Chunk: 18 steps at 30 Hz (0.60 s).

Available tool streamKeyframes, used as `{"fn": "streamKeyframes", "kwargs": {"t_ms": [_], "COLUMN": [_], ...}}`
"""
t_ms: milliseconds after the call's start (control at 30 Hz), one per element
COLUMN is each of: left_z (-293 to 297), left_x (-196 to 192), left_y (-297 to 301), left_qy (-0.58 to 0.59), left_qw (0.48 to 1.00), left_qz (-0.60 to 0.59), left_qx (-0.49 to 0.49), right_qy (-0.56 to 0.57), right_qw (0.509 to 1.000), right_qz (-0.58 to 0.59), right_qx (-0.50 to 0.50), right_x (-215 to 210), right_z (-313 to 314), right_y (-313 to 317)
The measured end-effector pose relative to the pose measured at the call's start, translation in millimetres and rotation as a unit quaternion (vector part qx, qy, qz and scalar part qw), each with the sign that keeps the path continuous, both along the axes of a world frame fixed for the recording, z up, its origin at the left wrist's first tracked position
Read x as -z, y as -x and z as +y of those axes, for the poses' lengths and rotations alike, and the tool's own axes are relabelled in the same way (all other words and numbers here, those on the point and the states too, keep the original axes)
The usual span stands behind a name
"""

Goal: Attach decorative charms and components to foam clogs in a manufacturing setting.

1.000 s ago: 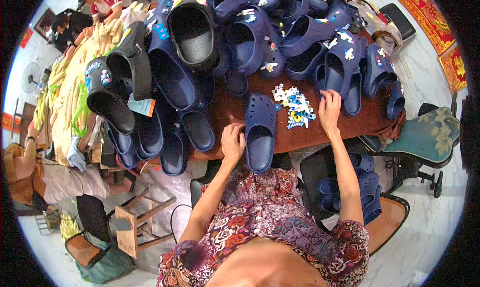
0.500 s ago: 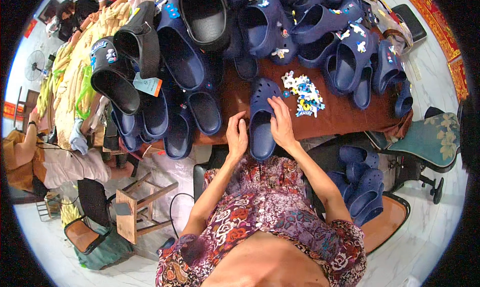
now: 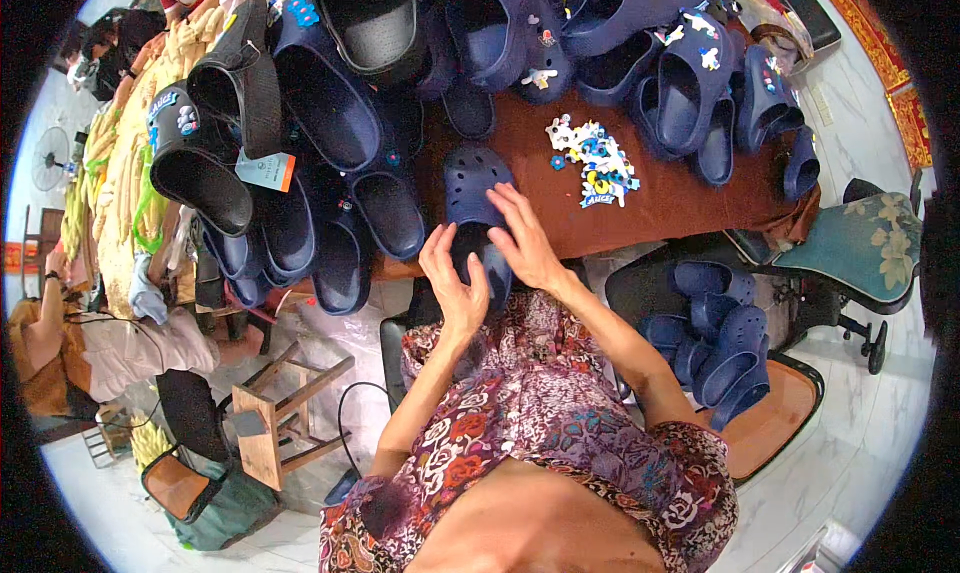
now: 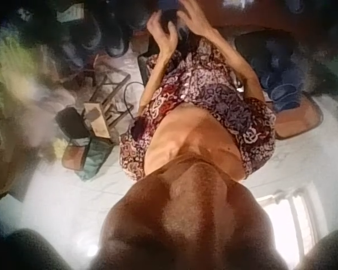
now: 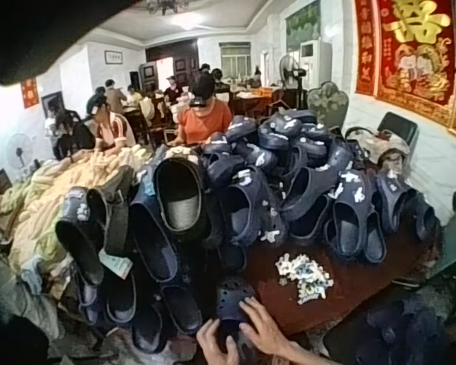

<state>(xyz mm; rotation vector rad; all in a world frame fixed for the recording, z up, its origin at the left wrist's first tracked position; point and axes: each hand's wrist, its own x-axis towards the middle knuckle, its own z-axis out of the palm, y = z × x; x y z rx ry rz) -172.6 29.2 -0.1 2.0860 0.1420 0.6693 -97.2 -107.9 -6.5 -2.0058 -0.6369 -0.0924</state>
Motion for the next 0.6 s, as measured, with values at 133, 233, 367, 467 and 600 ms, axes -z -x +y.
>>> {"fn": "streamKeyframes", "kwargs": {"t_ms": [133,233,367,467,600], "left_z": [-11.2,-16.4,-26.3,-29.9,-21.9], "left_x": [-11.6,-10.8,15.3,37.9,51.3], "left_y": [5.6,10.0,2.4,-9.6,-29.3], "left_qy": [-0.051,0.005,0.11,0.255,0.454], "left_qw": [0.998,0.997,0.988,0.96,0.877], "left_qz": [-0.034,-0.025,0.04,0.072,0.154], "left_qx": [0.016,0.069,0.103,0.092,0.044], "right_qy": [0.023,0.074,0.128,0.189,0.206], "right_qw": [0.984,0.952,0.932,0.937,0.937], "right_qz": [-0.06,-0.103,-0.132,-0.101,-0.097], "right_qx": [0.167,0.278,0.311,0.277,0.266], "right_x": [5.3,13.3,27.1,32.9,40.7], "right_z": [-41.9,-77.0,-123.2,-129.5,-120.0], "right_y": [-11.3,-19.5,-22.1,-17.7,-12.4]}}
